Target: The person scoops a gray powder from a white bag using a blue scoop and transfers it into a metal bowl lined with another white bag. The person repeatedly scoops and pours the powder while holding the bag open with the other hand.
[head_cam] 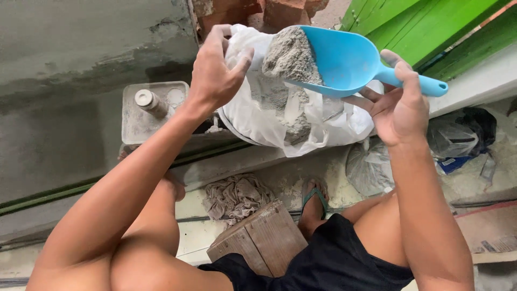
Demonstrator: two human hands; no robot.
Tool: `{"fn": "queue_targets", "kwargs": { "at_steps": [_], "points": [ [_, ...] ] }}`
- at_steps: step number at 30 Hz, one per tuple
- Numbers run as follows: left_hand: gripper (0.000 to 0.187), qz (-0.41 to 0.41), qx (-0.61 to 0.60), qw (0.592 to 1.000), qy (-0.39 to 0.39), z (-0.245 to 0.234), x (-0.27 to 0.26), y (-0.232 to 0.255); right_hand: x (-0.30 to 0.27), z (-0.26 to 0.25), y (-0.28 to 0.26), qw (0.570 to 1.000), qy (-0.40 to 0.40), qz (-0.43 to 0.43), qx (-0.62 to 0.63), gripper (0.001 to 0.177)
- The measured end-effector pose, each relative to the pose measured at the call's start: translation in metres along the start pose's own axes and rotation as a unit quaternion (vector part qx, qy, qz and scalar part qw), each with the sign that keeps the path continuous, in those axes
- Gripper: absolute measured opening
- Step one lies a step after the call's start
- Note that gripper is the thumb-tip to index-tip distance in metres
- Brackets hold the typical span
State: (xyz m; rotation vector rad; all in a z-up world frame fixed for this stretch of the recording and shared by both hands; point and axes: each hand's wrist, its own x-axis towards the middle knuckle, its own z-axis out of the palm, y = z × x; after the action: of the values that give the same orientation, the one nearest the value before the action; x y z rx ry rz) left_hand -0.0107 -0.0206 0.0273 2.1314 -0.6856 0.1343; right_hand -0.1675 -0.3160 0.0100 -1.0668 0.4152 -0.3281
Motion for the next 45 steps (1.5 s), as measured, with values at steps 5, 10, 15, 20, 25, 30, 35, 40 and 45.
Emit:
{"fn": "queue_targets", "kwargs": {
  "at_steps": [5,10,15,20,25,30,35,40,45],
  "points": [
    [0.052,0.182,0.099,0.970,0.125,0.012,-0.005,0.037,-0.007,-0.037,-0.021,0.998,0.044,-0.042,0.010,0.056],
    [0.042,0.337,-0.015,0.941,-0.023,0.052,-0.050,0.124,-0.004,-0.087,-0.032,0.991,0.110,-0.071,0.005,0.055],
    [0.097,-0.091,-0.102,0.877,-0.460,0.138,-0.099,0.149,0.007,-0.157,-0.036,0.988,0.108,-0.099,-0.051,0.053],
    [0.100,-0.337,-0.161,0.858,-0.353,0.232,-0.121,0.103,0.016,-0.193,-0.030,0.988,0.120,-0.077,-0.058,0.047],
    [0.100,-0.450,-0.278,0.840,-0.118,0.270,-0.098,0.112,0.030,-0.210,-0.014,0.990,0.090,-0.046,-0.102,0.045],
    [0.076,-0.442,-0.286,0.849,-0.031,0.295,-0.081,0.096,0.046,-0.190,-0.005,0.987,0.040,-0.009,-0.153,0.047],
    [0.041,-0.427,-0.283,0.858,0.026,0.327,-0.087,0.054,0.061,-0.178,0.011,0.988,0.012,-0.003,-0.155,0.041],
    [0.027,-0.332,-0.322,0.885,0.043,0.313,-0.098,0.065,0.075,-0.170,0.030,0.985,-0.009,-0.019,-0.172,0.045],
    [0.033,-0.202,-0.353,0.913,0.007,0.320,-0.106,0.064,0.063,-0.128,0.023,0.922,-0.055,-0.088,-0.373,0.030]
  ]
}}
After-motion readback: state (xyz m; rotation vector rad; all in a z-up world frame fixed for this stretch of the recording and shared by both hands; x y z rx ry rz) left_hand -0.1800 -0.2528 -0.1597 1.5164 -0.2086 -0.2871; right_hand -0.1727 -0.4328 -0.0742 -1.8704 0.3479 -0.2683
